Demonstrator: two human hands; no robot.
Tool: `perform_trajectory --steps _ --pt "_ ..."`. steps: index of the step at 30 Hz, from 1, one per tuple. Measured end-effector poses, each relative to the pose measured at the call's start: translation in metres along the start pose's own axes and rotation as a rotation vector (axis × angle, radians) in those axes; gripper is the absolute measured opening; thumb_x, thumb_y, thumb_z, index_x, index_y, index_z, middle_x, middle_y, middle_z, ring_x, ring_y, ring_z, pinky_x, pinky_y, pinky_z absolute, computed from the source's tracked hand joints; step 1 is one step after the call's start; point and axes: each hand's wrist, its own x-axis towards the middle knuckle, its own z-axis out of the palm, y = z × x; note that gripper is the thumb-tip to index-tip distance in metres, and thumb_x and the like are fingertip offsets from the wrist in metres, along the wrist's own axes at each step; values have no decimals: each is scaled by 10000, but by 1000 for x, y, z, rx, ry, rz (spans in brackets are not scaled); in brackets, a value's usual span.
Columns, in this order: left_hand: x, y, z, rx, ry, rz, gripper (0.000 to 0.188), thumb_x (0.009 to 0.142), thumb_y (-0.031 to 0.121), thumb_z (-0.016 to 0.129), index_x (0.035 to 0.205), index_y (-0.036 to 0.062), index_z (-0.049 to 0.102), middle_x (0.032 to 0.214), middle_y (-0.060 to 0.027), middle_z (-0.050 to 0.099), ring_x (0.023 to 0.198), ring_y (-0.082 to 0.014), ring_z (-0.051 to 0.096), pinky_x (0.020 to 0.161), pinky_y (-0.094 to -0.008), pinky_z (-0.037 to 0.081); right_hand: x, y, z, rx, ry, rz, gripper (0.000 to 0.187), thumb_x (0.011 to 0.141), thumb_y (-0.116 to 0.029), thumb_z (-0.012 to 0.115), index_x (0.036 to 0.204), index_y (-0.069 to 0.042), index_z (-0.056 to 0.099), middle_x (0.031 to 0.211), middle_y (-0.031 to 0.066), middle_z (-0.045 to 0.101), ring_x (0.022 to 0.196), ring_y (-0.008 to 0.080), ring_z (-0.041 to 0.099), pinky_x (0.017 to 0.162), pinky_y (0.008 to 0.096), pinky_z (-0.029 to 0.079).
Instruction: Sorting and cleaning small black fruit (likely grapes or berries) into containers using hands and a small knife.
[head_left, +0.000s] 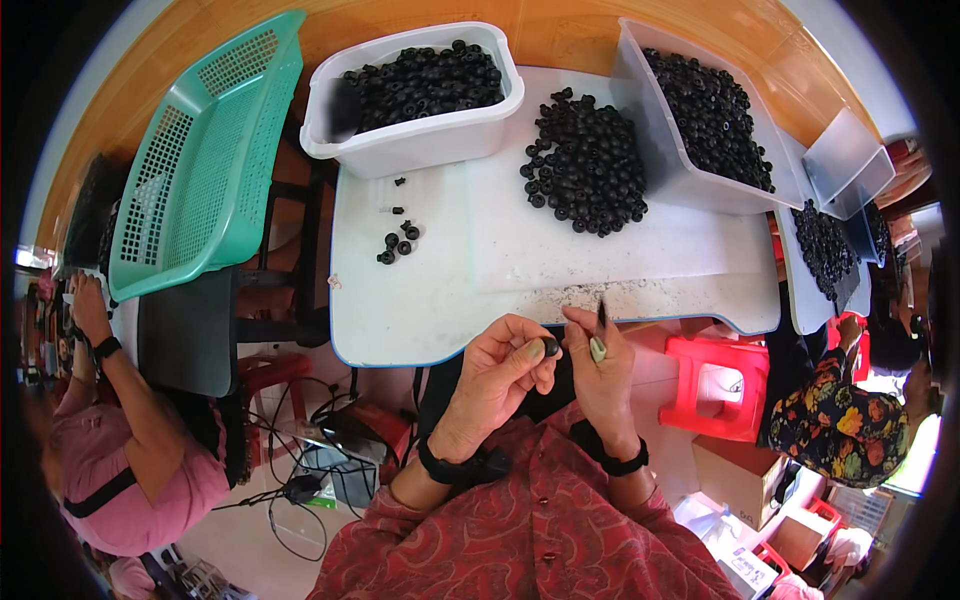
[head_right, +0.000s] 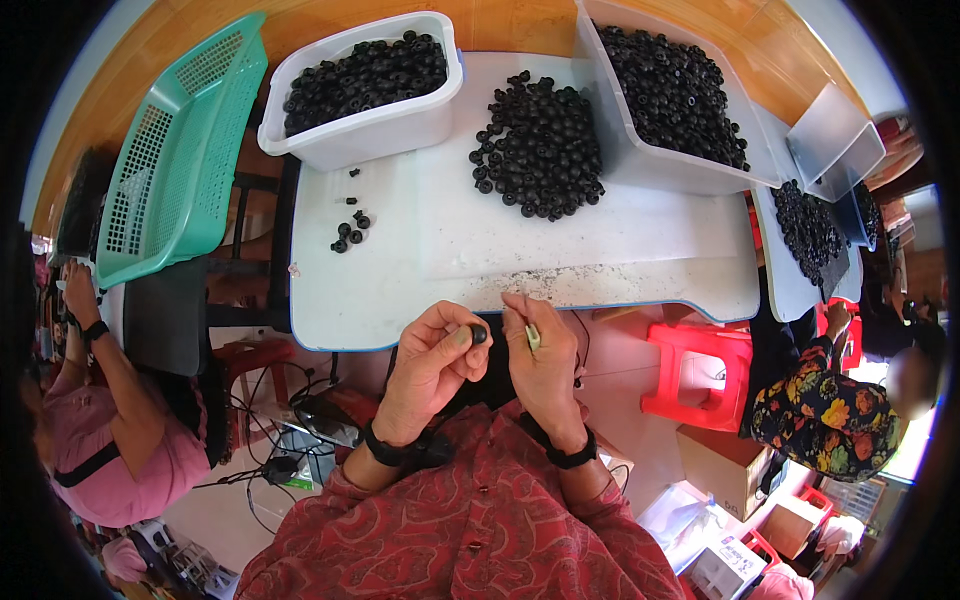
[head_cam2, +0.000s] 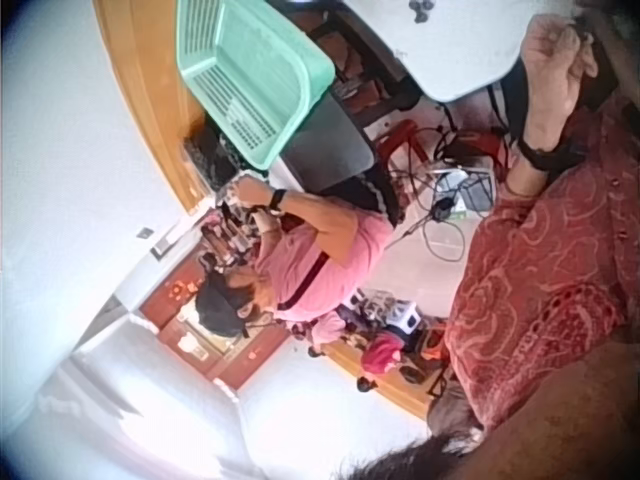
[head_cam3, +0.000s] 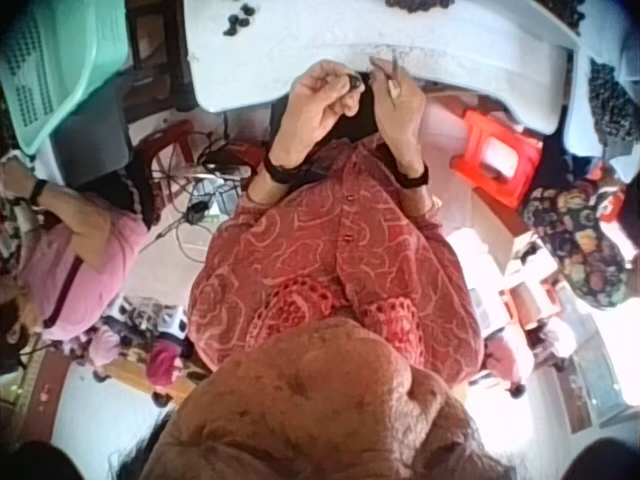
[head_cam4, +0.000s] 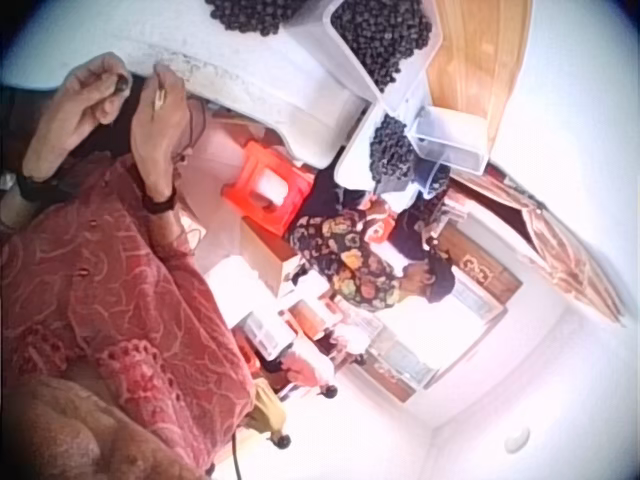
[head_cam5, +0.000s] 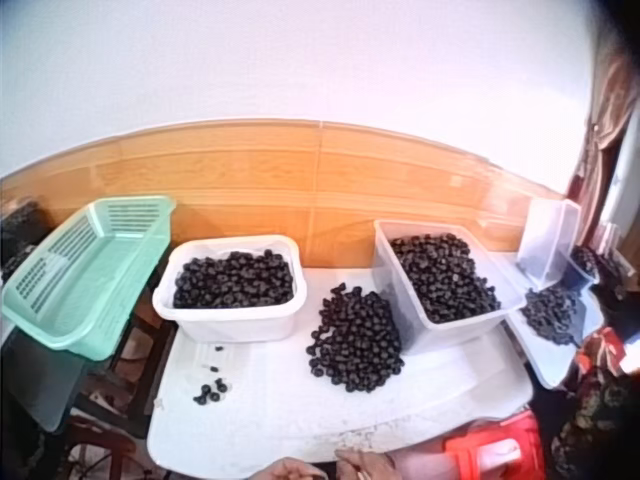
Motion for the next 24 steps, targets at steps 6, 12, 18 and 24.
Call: perform_trajectory --steps 6,12,18,24 --pt "1 -5 -6 -15 9 -2 131 943 90 588 1042 5 575 826 -74 631 666 -126 598 596 -253 513 -6 -21 -4 506 -131 204 75 916 -104 626 910 -32 647 653 -44 531 520 16 387 470 181 281" --pt "0 -5 -7 10 17 -46 136 942 98 592 1044 9 578 810 -55 621 668 -119 595 600 -248 510 -5 -22 -5 470 -124 220 88 893 -96 658 843 -28 636 648 -41 518 528 23 391 473 191 295" --pt "1 -9 -10 6 41 -48 132 938 98 601 1041 17 584 817 -48 625 674 -110 598 598 -244 509 -6 -18 -5 436 -141 188 119 921 -128 636 862 -25 642 652 -56 503 534 12 383 472 185 290" --pt "0 -8 -6 -32 70 -53 126 925 115 619 1013 28 595 800 -59 628 646 -126 587 570 -246 479 -6 -15 -6 465 -179 241 146 941 -152 610 871 -27 633 621 -64 474 526 9 371 468 187 289"
